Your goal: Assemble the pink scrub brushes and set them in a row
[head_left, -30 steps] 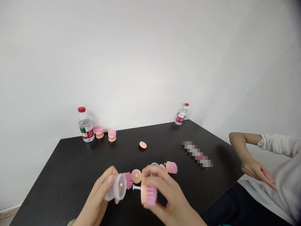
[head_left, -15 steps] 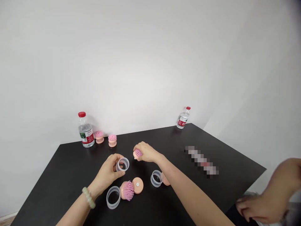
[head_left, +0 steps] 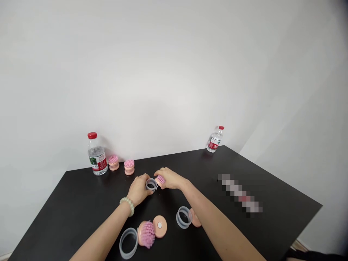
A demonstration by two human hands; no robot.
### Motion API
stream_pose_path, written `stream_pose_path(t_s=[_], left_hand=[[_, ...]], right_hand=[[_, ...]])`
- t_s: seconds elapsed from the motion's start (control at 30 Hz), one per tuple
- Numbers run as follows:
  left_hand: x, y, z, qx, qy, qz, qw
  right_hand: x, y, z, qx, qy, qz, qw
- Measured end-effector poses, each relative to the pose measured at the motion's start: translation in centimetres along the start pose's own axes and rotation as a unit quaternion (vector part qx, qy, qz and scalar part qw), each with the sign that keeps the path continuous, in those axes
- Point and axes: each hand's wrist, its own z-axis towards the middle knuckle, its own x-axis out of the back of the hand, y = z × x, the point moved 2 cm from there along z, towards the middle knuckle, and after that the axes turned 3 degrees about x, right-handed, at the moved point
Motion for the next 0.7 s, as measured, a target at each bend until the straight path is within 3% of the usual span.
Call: stream_pose_path(t_s=[0.2,0.43,0.6,0.7], left_hand=[[-0.8,-0.2,0.2,-0.025,0.013,-0.019,0.999],[-1.0,-1.3,-0.2,-0.010,0.025,-0.070,0.997],[0.5,-3.1,-1.7,0.011,0.051,-0.082,0.995],[2.6,-4.7,-2.0,0.040,0.120,-0.070,0.989]], right_hand=[[0.2,0.8,-0.7,0.008,0.015,0.022,1.000],[1.2,0.5,-2.7,0.028,0.047,0.042,0.998],[2.1,-2.5,-6.9,0.042,0.103,0.050,0.993],[1.6,-5.4,-10.6,0.060,0.156,0.070,0.984]])
